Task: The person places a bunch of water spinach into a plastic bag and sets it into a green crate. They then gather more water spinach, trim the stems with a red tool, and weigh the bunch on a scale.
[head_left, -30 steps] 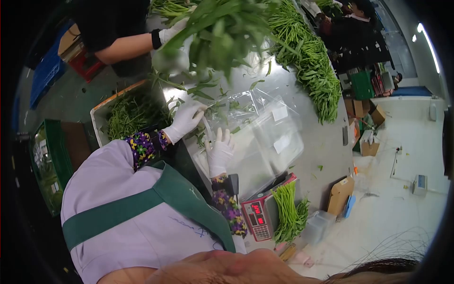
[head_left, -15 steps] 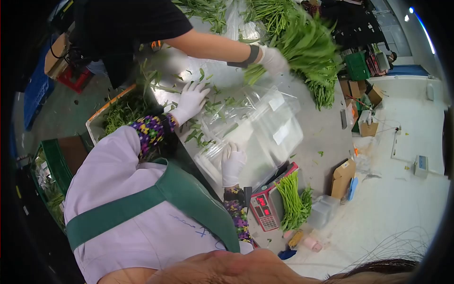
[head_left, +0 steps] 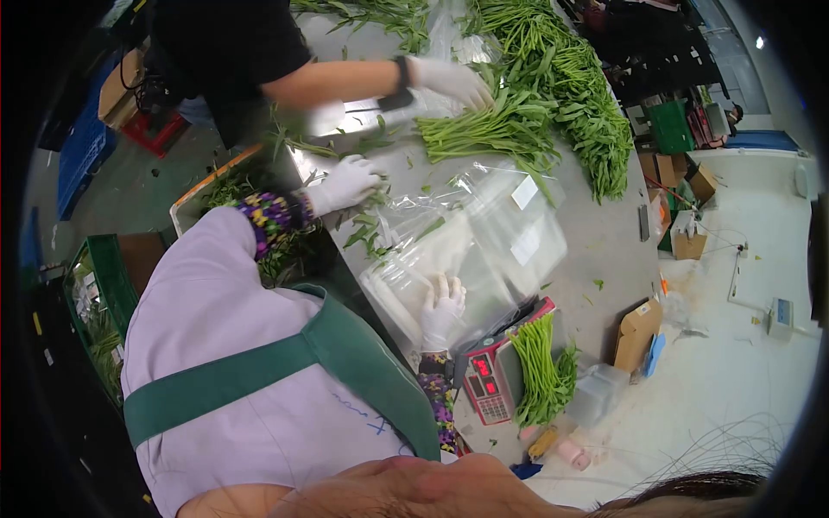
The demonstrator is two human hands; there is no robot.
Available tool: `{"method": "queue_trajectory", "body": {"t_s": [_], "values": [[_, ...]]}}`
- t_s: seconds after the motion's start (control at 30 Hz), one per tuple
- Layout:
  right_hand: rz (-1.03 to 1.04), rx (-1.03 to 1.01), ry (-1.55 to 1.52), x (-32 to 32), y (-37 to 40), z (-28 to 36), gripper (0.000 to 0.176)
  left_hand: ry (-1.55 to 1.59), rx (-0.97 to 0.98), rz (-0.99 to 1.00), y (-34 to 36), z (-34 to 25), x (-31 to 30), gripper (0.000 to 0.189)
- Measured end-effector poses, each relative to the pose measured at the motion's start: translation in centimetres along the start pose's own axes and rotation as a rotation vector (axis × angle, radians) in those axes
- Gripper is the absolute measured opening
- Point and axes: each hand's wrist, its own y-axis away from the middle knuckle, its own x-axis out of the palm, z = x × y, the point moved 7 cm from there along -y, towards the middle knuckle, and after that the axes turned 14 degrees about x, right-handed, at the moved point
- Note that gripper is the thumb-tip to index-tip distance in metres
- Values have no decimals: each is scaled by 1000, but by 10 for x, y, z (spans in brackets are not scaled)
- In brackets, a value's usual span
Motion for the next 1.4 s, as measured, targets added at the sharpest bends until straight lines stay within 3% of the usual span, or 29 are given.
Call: {"method": "queue_trajectory", "body": {"t_s": [0.07,0.1,0.13,0.2,0.27,0.33,0.4,0.43,0.5,0.53,0.57,0.6,0.63,0.67,0.73,0.8,0.83,0.9,1.0,1.13,1.27,1.37,1.4], "values": [[39,19,-29,9,-1,-7,49,-51,-213,52,31,1,-21,15],[43,15,-36,9,0,-7,49,-51,-238,-21,42,-10,-32,19],[54,31,-27,9,0,-9,50,-34,-189,-63,50,-27,-34,36],[69,41,-20,7,1,-6,51,-60,-134,58,50,-70,-31,59],[66,44,-1,6,0,-4,54,-53,-101,92,51,-89,10,71],[73,27,15,7,-1,-5,55,-41,-108,48,33,-90,27,67],[83,11,41,10,2,-6,56,-25,-140,68,24,-69,28,49],[85,3,48,11,3,-8,57,-65,-76,-42,23,-63,13,32],[79,-25,61,10,-1,-11,58,-189,-42,-208,46,-38,-22,20],[83,-32,61,11,0,-12,59,-190,-178,-303,72,-9,-25,15],[88,-38,59,13,0,-13,60,-206,-421,2,75,0,-58,11],[87,-48,55,12,0,-14,60,-366,-663,163,102,24,-70,14],[101,-45,53,12,0,-14,60,-515,-759,-240,128,16,-106,16],[114,-42,50,12,-1,-13,60,-849,-756,-419,137,5,-127,28],[99,-33,29,8,0,-12,58,-734,-777,-442,138,9,-118,38],[75,-16,13,1,-2,-11,56,-449,-652,-346,95,-4,-93,36],[51,-16,19,-4,-2,-8,54,-476,-493,-453,65,-26,-92,29],[19,-7,25,-13,-1,-4,53,-70,-547,-509,40,-8,-44,18],[34,-34,-86,-25,-3,0,50,114,-666,-590,-10,-17,-47,18],[4,-83,-148,-41,3,-2,43,21,-769,-461,-60,-5,-68,20],[0,-54,-191,-55,4,-5,36,-28,-585,-332,-122,30,-68,31],[-25,-31,-206,-63,-1,0,34,-118,-513,38,-170,51,-43,45],[-37,-17,-204,-65,-5,3,34,-113,-496,39,-179,55,-38,45]]}}
